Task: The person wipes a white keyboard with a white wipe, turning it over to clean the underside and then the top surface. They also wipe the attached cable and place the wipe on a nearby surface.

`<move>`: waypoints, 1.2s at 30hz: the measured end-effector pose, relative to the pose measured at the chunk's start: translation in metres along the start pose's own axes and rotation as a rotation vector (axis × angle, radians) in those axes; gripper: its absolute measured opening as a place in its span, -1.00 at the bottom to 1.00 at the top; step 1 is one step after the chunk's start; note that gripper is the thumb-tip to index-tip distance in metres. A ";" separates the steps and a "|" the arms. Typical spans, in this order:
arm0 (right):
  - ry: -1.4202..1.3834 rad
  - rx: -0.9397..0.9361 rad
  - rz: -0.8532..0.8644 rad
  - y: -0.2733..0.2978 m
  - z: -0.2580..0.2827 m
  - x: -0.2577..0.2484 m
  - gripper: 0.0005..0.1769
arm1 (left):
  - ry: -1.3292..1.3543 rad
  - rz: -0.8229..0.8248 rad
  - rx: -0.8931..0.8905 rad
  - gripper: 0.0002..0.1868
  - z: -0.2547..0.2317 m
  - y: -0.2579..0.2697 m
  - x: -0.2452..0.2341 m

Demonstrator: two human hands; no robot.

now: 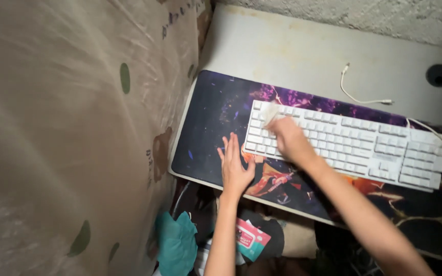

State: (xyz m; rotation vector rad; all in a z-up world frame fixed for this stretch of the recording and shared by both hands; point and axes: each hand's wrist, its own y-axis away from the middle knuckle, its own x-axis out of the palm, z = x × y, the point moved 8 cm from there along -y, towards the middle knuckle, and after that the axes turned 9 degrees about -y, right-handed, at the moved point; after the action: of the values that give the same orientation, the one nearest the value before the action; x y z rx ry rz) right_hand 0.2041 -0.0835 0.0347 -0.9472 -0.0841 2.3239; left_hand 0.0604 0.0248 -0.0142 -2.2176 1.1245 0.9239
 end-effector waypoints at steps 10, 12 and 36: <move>0.349 0.003 0.233 -0.013 0.024 -0.009 -0.34 | -0.042 0.025 0.079 -0.26 -0.013 -0.023 0.000; 0.332 0.046 0.234 -0.003 0.012 -0.006 -0.37 | -0.017 0.043 0.074 -0.22 -0.012 -0.024 0.001; 0.329 -0.029 -0.225 0.106 -0.018 -0.065 -0.46 | -0.088 -0.029 0.189 -0.45 -0.070 -0.021 -0.002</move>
State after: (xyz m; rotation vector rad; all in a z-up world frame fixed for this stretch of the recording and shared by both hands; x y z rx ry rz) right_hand 0.1964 -0.2088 0.0318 -1.2543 -0.0841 1.9422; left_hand 0.1010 -0.0097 0.0356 -2.0172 1.0888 0.8576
